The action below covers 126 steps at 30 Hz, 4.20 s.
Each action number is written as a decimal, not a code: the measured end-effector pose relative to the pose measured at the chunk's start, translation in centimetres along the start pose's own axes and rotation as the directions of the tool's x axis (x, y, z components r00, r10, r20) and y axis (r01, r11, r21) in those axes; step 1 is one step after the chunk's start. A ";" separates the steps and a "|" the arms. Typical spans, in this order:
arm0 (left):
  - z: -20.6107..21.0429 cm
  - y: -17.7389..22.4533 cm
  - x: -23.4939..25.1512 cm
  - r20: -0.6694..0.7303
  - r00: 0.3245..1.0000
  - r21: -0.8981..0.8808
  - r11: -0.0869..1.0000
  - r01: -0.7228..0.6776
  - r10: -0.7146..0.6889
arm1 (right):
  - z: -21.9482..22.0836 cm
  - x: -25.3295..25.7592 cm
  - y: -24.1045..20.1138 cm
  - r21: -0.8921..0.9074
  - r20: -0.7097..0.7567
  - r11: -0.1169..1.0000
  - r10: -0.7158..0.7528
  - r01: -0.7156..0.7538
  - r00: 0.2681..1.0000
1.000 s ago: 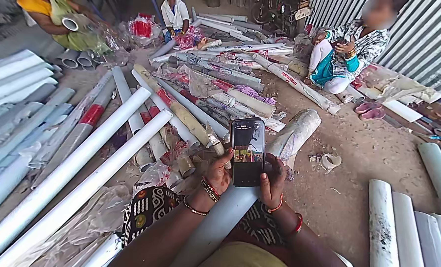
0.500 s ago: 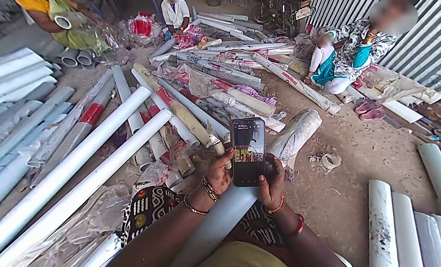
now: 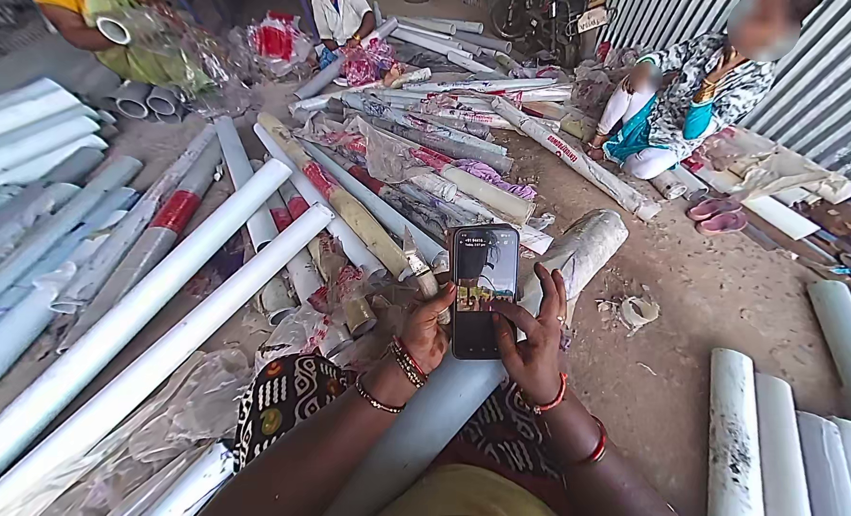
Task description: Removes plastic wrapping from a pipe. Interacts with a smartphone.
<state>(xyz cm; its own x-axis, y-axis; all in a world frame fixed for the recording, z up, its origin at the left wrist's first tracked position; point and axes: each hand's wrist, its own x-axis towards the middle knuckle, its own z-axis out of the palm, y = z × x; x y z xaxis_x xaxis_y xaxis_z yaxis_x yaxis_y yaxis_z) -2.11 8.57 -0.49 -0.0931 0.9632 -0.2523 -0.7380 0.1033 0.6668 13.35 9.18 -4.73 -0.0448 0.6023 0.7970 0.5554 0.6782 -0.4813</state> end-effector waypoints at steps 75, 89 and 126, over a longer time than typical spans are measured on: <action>0.3 0.0 -0.3 -0.006 1.000 0.018 1.000 -0.023 0.023 | -3.7 1.7 0.3 -0.148 0.357 0.987 -0.003 0.059 0.934; 0.1 -0.2 0.1 -0.010 1.000 0.012 1.000 -0.023 0.023 | -3.4 1.7 0.3 -0.163 0.366 0.984 -0.005 0.069 0.931; 0.2 -0.2 -0.1 0.001 1.000 0.018 1.000 -0.017 0.017 | -3.0 1.5 0.2 -0.162 0.320 0.986 0.011 0.043 0.947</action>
<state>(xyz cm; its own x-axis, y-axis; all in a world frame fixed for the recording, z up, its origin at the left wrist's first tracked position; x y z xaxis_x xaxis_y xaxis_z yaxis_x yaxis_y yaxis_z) -1.84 8.44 -0.47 -0.1049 0.9652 -0.2397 -0.7242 0.0911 0.6836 15.86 8.94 -2.47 -0.3023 0.7126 0.6331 0.6798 0.6268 -0.3809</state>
